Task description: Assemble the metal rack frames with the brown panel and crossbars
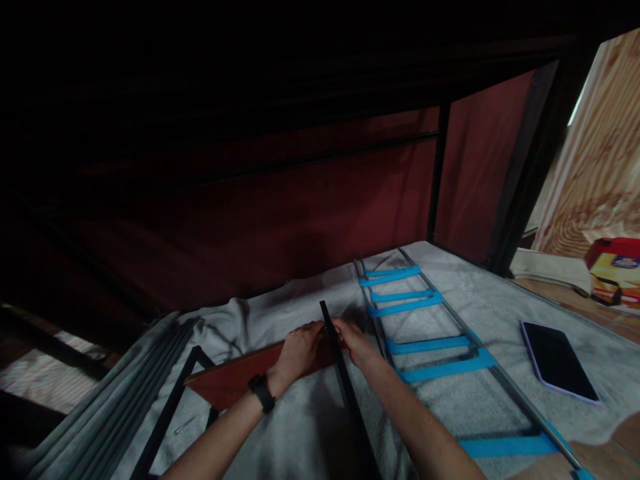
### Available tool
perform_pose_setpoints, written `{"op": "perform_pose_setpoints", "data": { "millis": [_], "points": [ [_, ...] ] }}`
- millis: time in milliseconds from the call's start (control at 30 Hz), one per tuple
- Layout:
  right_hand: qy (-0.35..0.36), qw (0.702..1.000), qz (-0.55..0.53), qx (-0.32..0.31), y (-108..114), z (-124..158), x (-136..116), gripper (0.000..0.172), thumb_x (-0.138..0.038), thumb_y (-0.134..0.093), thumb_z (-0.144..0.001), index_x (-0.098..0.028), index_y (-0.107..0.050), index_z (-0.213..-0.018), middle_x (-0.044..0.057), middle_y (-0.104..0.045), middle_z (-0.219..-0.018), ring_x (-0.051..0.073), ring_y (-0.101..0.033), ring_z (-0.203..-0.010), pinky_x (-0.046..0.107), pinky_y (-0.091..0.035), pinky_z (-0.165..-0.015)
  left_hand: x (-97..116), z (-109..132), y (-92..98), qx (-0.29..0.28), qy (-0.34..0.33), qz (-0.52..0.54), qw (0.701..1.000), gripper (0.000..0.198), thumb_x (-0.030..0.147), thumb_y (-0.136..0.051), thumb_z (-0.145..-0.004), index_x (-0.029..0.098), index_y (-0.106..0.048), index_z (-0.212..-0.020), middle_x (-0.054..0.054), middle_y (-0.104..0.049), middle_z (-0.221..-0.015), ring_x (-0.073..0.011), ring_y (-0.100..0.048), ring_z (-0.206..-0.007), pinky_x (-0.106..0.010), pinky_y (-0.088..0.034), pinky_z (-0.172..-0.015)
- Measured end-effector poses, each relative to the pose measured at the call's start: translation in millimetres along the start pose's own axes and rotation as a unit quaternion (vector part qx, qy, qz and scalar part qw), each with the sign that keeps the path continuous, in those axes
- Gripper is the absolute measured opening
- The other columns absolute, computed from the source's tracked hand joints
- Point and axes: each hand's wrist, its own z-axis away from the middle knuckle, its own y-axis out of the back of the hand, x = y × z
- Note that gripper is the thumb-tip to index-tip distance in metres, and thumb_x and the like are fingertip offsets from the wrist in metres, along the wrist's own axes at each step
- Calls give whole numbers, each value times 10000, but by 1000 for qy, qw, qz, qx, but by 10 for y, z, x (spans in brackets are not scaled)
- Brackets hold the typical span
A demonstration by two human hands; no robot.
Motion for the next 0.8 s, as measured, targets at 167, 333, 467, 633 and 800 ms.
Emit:
{"op": "perform_pose_setpoints", "data": {
  "millis": [167,333,467,633,800],
  "points": [
    [114,970,207,64,68,8,-29,354,-514,-419,-866,-227,-523,-688,12,-538,-661,174,-533,-684,290,-374,-650,-74,-42,3,-6,0,33,999,299,270,-398,-948,268,-572,-1192,-24,-704,-1093,-196,-661,-972,-282,-463,-823],
    [199,937,286,33,147,-49,-3,316,-457,-345,-912,-239,-476,-724,-16,-518,-712,159,-516,-711,276,-364,-688,-76,-68,3,-14,22,25,999,304,286,-386,-954,276,-588,-1182,-17,-706,-1103,-195,-659,-995,-281,-465,-839],
    [195,943,268,19,147,-129,46,358,-483,-339,-906,-229,-485,-700,-26,-514,-686,150,-510,-688,271,-372,-679,-55,-58,-12,-14,25,17,999,322,280,-398,-952,274,-562,-1229,-21,-695,-1148,-198,-650,-1033,-290,-462,-878],
    [124,974,187,14,81,-177,53,362,-476,-356,-875,-210,-532,-705,2,-568,-721,164,-541,-738,278,-407,-696,-50,-30,-34,11,7,23,1000,333,245,-386,-952,260,-557,-1238,-25,-690,-1161,-199,-645,-1040,-297,-463,-876],
    [98,977,187,20,57,-111,16,392,-499,-327,-893,-216,-512,-695,10,-556,-676,168,-541,-676,276,-401,-628,-54,-44,11,-8,17,28,999,318,248,-419,-940,271,-579,-1213,-17,-696,-1146,-190,-644,-1037,-280,-455,-882]
  ]
}}
